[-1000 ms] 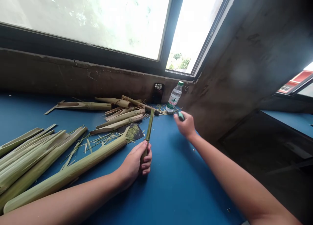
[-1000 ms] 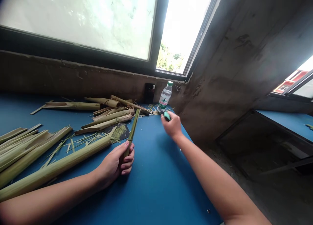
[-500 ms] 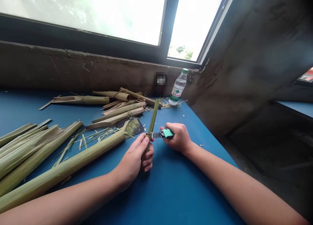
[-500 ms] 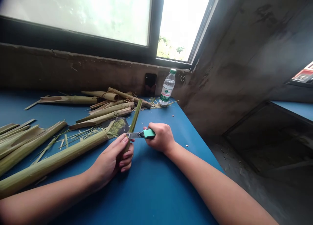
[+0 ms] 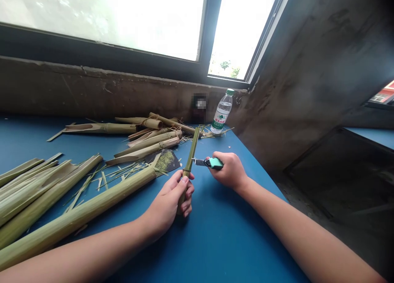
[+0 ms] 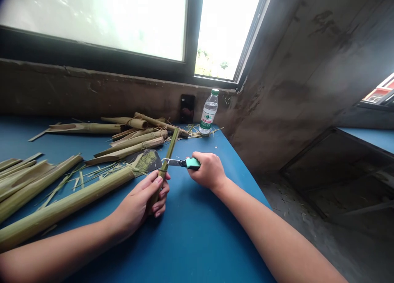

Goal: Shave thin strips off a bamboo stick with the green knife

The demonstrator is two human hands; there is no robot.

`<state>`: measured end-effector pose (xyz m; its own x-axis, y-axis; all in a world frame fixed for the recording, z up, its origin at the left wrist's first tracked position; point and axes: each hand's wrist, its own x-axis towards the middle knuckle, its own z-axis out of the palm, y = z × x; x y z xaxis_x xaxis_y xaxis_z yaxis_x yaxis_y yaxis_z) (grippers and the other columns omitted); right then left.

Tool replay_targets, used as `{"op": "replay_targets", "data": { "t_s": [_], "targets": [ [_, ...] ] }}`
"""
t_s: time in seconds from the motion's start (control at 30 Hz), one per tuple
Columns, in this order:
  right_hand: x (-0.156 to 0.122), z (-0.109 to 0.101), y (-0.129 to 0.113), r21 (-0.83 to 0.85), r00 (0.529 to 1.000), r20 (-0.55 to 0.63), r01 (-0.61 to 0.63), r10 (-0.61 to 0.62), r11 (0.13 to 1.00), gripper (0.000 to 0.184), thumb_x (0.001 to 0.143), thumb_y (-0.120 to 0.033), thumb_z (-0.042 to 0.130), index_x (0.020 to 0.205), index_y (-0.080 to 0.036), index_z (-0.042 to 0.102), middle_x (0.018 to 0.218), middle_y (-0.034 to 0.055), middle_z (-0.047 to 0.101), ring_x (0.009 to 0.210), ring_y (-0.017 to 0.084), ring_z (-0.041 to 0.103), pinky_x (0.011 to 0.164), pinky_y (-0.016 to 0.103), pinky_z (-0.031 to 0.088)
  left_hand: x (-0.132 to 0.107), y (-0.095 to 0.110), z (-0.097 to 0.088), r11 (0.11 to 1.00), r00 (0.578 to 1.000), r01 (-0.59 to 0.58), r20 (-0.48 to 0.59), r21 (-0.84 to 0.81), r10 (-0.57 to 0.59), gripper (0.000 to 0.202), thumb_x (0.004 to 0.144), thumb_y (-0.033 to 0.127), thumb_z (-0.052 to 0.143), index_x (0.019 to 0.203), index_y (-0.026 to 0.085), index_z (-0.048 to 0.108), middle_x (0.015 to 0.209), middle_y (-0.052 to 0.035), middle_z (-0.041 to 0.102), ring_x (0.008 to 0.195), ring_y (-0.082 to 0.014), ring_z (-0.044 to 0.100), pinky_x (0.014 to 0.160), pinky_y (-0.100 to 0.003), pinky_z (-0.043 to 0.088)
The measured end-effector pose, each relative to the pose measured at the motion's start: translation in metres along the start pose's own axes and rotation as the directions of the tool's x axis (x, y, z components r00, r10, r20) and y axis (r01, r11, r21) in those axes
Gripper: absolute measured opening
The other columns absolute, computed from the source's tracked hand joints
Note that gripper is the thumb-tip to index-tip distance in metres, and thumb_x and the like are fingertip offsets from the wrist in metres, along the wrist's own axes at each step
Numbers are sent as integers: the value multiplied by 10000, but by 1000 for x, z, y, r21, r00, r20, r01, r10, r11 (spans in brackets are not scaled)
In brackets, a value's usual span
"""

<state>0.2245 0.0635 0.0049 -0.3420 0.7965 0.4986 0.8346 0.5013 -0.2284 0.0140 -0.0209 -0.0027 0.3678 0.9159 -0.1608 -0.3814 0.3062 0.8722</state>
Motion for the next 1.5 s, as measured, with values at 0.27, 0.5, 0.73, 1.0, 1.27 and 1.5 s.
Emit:
{"op": "replay_targets", "data": {
  "t_s": [0.27, 0.5, 0.73, 1.0, 1.27, 1.5],
  "targets": [
    [-4, 6, -13, -69, 990, 141, 41, -31, 997, 234, 849, -355, 578, 676, -214, 507, 675, 23, 644, 590, 152, 511, 596, 306, 219, 0, 0, 2, 999, 1000, -23, 4, 30, 23, 205, 1003, 433, 505, 978, 243, 434, 712, 67, 445, 476, -65, 369, 480, -233, 381],
    [-3, 10, -21, -183, 968, 245, -10, 55, 983, 143, 810, -313, 578, 728, -224, 654, 736, 50, 711, 643, 185, 596, 606, 314, 244, 1, 1, 0, 998, 998, 64, -12, 24, -64, 258, 1005, 463, 491, 906, 235, 424, 611, 107, 290, 434, -39, 157, 404, -173, 197],
    [4, 7, -8, -314, 943, 293, -60, 157, 948, 178, 798, -316, 603, 859, -236, 750, 821, 75, 736, 721, 226, 641, 625, 301, 320, 4, 5, -1, 988, 989, 147, -38, 49, -145, 274, 1006, 469, 494, 899, 224, 436, 639, 100, 290, 457, -34, 175, 415, -156, 171],
    [14, 13, 0, -351, 941, 294, -55, 166, 935, 193, 806, -323, 606, 886, -224, 750, 849, 89, 731, 766, 236, 656, 659, 296, 372, 6, 8, 1, 980, 977, 186, -119, 77, -176, 238, 1027, 437, 441, 921, 223, 437, 621, 106, 273, 444, -41, 168, 391, -149, 151],
    [27, -22, 79, -408, 791, 22, -551, 612, 728, 293, 886, -426, 555, 843, -212, 751, 863, 137, 711, 800, 285, 663, 652, 321, 382, -8, -2, 6, 970, 989, 129, 46, 207, -142, 300, 989, 524, 477, 927, 231, 450, 595, 102, 294, 440, -67, 210, 353, -164, 216],
    [20, -16, 73, -323, 838, -20, -521, 545, 790, 279, 882, -433, 555, 777, -226, 711, 775, 105, 688, 730, 256, 626, 613, 306, 331, 4, 0, -2, 989, 988, 145, 46, 35, -147, 279, 965, 515, 530, 980, 243, 472, 614, 99, 338, 433, -56, 197, 360, -170, 282]
  ]
}}
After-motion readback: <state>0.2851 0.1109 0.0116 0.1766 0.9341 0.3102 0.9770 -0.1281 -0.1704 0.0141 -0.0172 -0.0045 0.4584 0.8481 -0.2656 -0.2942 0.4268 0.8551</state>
